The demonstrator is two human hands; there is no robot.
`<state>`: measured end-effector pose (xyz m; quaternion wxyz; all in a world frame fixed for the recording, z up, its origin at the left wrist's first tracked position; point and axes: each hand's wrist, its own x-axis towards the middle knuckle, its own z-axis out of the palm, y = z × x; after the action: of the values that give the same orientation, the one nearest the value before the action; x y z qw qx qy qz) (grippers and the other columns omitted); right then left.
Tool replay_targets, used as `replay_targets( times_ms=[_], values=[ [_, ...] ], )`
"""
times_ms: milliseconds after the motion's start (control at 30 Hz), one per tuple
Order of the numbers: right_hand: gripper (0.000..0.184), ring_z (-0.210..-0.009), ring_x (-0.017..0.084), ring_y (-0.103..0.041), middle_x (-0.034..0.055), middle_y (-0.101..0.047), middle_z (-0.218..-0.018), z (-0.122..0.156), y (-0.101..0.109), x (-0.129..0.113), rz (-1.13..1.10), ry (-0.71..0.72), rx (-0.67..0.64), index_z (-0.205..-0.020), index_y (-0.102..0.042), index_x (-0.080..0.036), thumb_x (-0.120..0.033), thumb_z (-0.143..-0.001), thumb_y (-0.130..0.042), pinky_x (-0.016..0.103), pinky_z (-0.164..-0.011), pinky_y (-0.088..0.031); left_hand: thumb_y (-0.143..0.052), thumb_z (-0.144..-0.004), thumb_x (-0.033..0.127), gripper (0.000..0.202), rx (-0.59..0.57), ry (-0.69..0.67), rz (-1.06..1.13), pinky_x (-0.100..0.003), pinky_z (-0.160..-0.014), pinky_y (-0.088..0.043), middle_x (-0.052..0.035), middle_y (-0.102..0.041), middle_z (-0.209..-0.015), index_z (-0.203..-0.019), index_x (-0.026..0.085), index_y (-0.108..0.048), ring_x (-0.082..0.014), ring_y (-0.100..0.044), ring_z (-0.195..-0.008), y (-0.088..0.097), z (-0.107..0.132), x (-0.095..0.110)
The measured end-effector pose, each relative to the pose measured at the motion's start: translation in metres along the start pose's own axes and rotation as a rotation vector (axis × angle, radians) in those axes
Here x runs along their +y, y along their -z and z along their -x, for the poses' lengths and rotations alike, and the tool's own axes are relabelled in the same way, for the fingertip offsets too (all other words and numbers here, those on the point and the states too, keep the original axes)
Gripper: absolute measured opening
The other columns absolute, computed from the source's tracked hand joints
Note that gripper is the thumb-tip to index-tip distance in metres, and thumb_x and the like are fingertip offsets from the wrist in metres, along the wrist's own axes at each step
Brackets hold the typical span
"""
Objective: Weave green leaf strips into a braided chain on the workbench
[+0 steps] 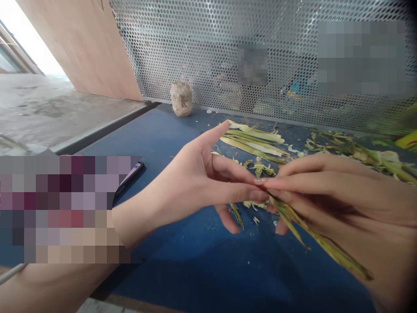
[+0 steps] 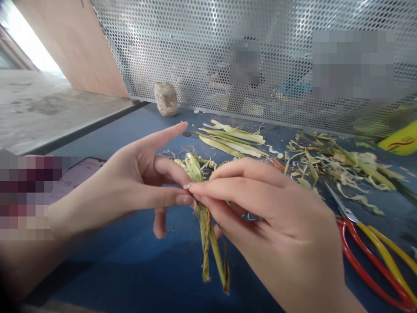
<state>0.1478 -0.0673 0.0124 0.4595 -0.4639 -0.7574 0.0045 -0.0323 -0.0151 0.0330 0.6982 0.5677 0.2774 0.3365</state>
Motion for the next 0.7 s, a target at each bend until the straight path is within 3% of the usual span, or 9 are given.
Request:
replay_targets(
  times_ms=[133,700],
  values=[
    [0.02,-0.06,0.011,-0.06,-0.0048,-0.062,-0.081,-0.0013,0.0021,-0.0035,0.054,-0.113,-0.067,-0.081,-0.068,-0.041,-0.045,-0.082,-0.049,0.023,-0.057,-0.053,-0.065,-0.063,-0.002,0.105,0.006,0.026,0.0,-0.019,-0.04,-0.053,-0.0004,-0.069,-0.069,-0.14,0.023,0.002,-0.0189,-0.067,-0.063,-0.0006,-0.0005,0.0001],
    [0.016,-0.064,0.012,-0.059,-0.0049,-0.063,-0.082,-0.0023,0.0032,-0.0066,0.05,-0.101,-0.054,-0.079,-0.069,-0.038,-0.04,-0.081,-0.053,0.024,-0.054,-0.047,-0.064,-0.065,-0.001,0.099,-0.019,0.034,-0.002,-0.018,-0.037,-0.051,-0.0016,-0.068,-0.07,-0.14,0.02,-0.002,-0.0182,-0.066,-0.062,-0.0005,0.0,0.0004]
  ],
)
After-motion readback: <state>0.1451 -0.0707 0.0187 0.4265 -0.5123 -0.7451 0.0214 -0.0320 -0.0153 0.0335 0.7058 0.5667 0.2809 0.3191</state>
